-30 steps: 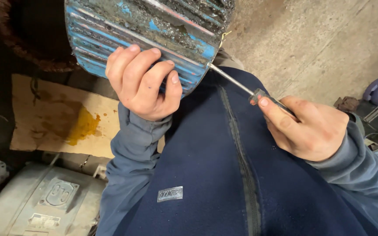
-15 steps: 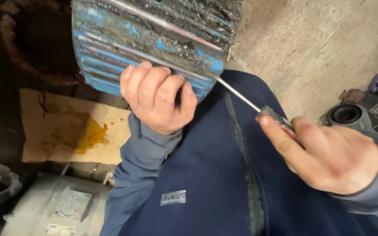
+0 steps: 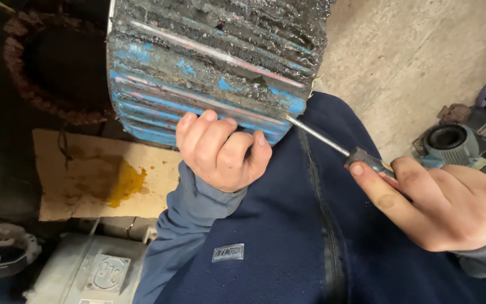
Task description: Scraping and cleaning debris from the exterior fins of an electric motor housing using a knife and a screwdriver.
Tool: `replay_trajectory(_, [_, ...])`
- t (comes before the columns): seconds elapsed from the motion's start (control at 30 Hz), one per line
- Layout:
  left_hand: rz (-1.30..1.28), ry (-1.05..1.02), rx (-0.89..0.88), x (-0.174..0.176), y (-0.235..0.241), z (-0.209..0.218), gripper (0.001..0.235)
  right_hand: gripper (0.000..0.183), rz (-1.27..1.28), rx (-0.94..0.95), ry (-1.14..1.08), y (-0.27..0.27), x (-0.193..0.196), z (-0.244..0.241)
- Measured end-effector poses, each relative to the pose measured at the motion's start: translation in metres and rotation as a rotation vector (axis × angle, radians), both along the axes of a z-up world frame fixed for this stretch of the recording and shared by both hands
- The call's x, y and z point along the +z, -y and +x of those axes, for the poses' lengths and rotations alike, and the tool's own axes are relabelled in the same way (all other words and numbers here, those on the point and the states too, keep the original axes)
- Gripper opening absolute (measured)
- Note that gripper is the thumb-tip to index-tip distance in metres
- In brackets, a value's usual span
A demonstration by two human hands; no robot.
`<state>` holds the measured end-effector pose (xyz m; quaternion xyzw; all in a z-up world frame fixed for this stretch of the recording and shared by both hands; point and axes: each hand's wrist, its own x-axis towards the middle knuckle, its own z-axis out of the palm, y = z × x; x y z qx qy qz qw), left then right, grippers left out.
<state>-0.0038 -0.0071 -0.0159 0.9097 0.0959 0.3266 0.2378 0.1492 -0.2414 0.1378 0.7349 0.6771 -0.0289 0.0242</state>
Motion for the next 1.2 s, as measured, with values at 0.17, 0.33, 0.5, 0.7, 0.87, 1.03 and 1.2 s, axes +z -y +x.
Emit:
replay_trajectory(0.17, [0.012,-0.001,0.006,0.002,0.000,0.000,0.025,0.045,0.067,0.001,-0.012,-0.007,-0.003,0.007])
replay_trajectory(0.33, [0.006,0.026,-0.037,0.004,0.000,-0.001,0.028,0.043,0.090,0.034,-0.042,-0.017,-0.002,0.012])
replay_trajectory(0.5, [0.021,0.041,-0.075,0.008,-0.003,0.001,0.029,0.041,0.099,0.054,-0.042,-0.019,-0.006,0.016])
replay_trajectory(0.7, [0.055,0.063,-0.190,0.013,-0.013,0.002,0.029,0.042,0.107,0.082,-0.069,-0.021,-0.010,0.021])
replay_trajectory(0.87, [0.052,0.077,-0.222,0.011,-0.013,0.001,0.027,0.040,0.153,0.104,-0.073,-0.036,-0.009,0.024])
replay_trajectory(1.03, [0.043,0.114,-0.266,0.013,-0.016,0.002,0.025,0.037,0.123,0.055,-0.094,-0.042,-0.007,0.024])
replay_trajectory(1.2, [0.062,0.120,-0.252,0.012,-0.014,0.003,0.023,0.038,0.129,0.067,-0.075,-0.043,-0.011,0.025])
